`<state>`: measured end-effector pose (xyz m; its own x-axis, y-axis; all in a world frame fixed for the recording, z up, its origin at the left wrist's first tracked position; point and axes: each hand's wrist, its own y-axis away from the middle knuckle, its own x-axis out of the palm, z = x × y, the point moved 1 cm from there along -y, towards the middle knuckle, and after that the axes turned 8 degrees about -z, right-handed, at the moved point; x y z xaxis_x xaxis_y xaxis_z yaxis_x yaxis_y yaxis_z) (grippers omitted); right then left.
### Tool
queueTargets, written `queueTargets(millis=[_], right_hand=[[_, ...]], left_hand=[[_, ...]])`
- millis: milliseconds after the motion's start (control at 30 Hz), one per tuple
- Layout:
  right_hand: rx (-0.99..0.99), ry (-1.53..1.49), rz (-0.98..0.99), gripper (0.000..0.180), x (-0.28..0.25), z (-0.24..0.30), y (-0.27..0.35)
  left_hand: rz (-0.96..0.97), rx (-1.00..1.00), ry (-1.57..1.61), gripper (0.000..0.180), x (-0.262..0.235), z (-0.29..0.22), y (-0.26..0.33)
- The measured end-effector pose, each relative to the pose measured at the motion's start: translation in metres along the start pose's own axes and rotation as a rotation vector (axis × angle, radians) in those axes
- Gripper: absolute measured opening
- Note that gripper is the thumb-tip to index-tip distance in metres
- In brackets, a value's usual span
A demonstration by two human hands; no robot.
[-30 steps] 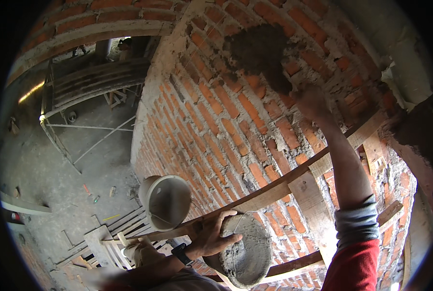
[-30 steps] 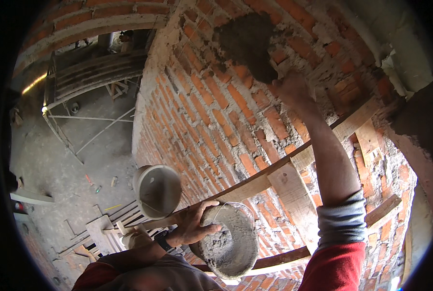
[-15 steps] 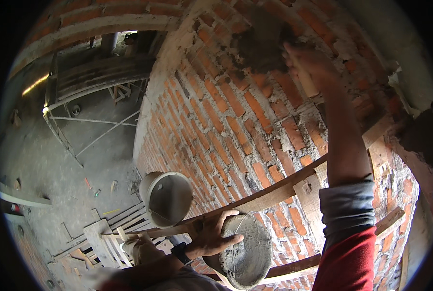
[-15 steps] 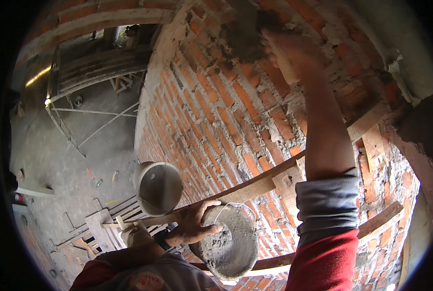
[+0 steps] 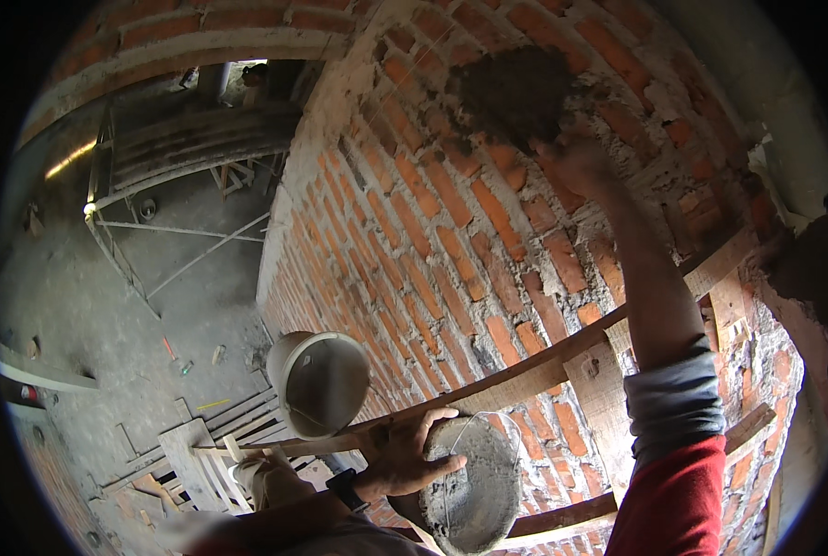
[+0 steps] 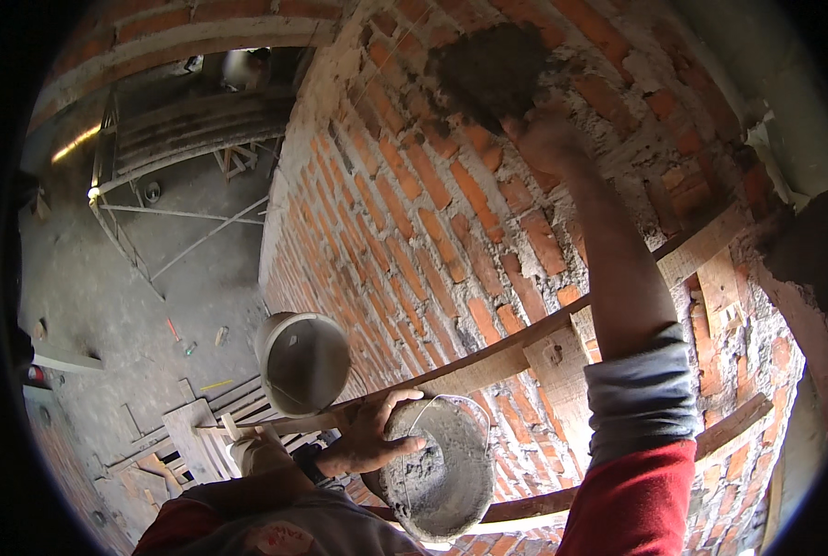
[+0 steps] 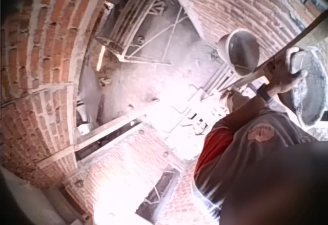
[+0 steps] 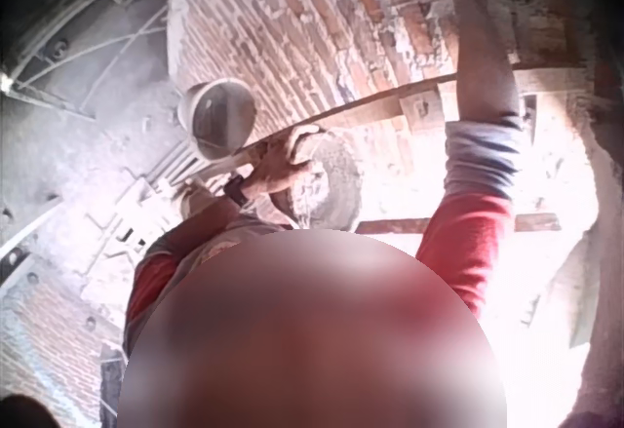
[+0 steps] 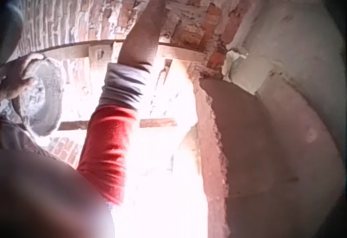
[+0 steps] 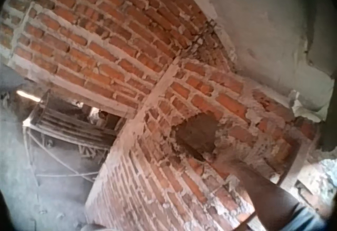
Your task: The person scoops wet cement from a bucket with a trowel and applies it to a brick wall, smoothing the surface. The person repeatedly transfers cement between buckets and continues plastering the wall.
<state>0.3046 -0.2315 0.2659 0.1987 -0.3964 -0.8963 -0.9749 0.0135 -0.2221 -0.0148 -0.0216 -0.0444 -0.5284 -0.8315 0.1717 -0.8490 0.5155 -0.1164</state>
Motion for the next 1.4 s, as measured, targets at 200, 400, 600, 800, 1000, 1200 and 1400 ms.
queueTargets(millis=[200,400,600,800,1000,1200,1400], right_hand=[[-0.032,0.081,-0.071,0.068,0.025,-0.012,-0.018],[-0.038,0.172,0.005,0.065,0.013,-0.032,-0.007],[0.034,0.195,-0.222,0.051,0.016,-0.033,0.027],[-0.008,0.268,-0.233,0.049,0.008,0.006,0.053],[-0.245,-0.013,-0.449,0.045,-0.064,0.085,0.049],[-0.061,-1.200,0.203,0.035,-0.073,0.094,0.017],[0.120,-0.321,-0.091,0.069,0.003,0.059,-0.037]], left_hand=[[-0.007,-0.001,-0.001,0.080,0.000,0.000,0.001],[0.024,0.034,0.005,0.086,0.000,0.000,0.000],[0.024,0.053,-0.038,0.085,-0.002,0.002,-0.001],[0.027,0.012,0.017,0.085,-0.002,-0.002,-0.001],[0.020,0.001,0.016,0.082,-0.002,-0.001,-0.002],[-0.009,0.021,-0.028,0.082,0.001,0.004,0.001],[-0.035,0.039,-0.044,0.076,0.003,0.005,0.003]])
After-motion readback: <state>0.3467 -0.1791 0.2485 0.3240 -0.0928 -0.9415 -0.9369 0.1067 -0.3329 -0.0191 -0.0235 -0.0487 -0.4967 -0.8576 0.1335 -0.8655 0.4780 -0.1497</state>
